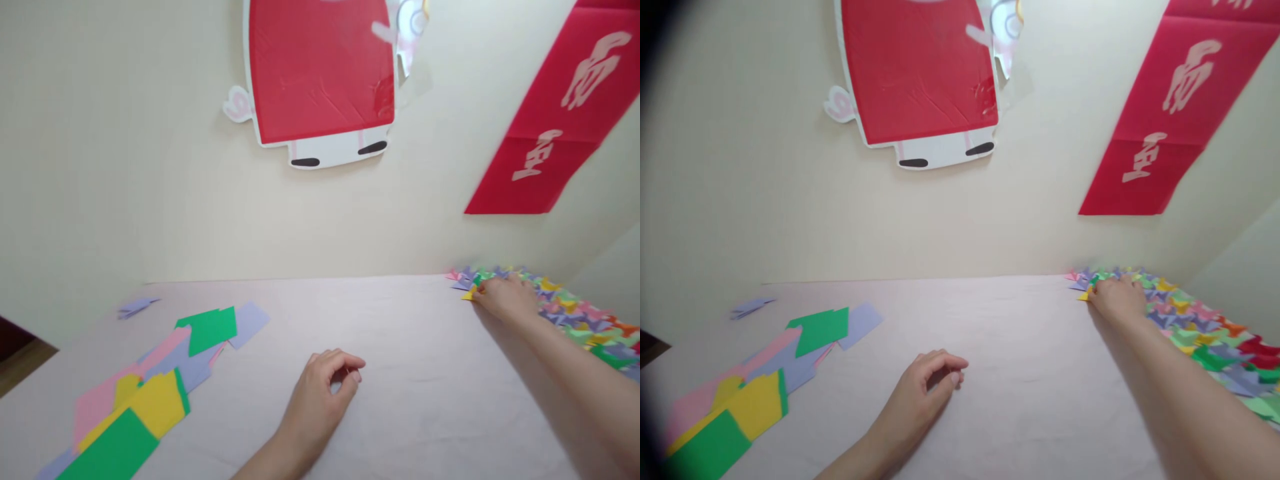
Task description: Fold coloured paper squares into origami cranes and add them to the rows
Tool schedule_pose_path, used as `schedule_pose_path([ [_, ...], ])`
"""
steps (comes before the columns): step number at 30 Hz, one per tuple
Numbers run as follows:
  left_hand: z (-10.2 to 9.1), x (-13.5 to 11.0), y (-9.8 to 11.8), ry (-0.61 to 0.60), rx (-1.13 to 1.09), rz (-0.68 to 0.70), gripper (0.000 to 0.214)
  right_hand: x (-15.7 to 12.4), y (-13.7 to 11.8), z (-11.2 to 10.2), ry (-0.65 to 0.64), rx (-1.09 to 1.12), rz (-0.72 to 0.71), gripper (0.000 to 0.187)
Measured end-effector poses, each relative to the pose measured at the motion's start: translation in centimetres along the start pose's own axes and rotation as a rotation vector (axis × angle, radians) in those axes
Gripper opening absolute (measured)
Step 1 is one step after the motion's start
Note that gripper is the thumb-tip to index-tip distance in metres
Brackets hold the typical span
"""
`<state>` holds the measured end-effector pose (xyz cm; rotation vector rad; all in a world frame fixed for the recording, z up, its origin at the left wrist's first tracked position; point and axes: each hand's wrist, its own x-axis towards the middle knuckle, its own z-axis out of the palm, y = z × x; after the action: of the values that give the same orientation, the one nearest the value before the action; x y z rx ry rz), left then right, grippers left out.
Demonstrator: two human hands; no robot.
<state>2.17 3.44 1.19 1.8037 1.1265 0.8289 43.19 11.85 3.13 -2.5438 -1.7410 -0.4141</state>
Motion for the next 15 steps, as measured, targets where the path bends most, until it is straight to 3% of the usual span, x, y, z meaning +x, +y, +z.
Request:
schedule_pose_path([
  [15,-0.02,0.06,0.23,-0.014,0.015,0.006,0.018,0.25,-0.01,1.10,0.056,-0.011,-0.022,0.024],
])
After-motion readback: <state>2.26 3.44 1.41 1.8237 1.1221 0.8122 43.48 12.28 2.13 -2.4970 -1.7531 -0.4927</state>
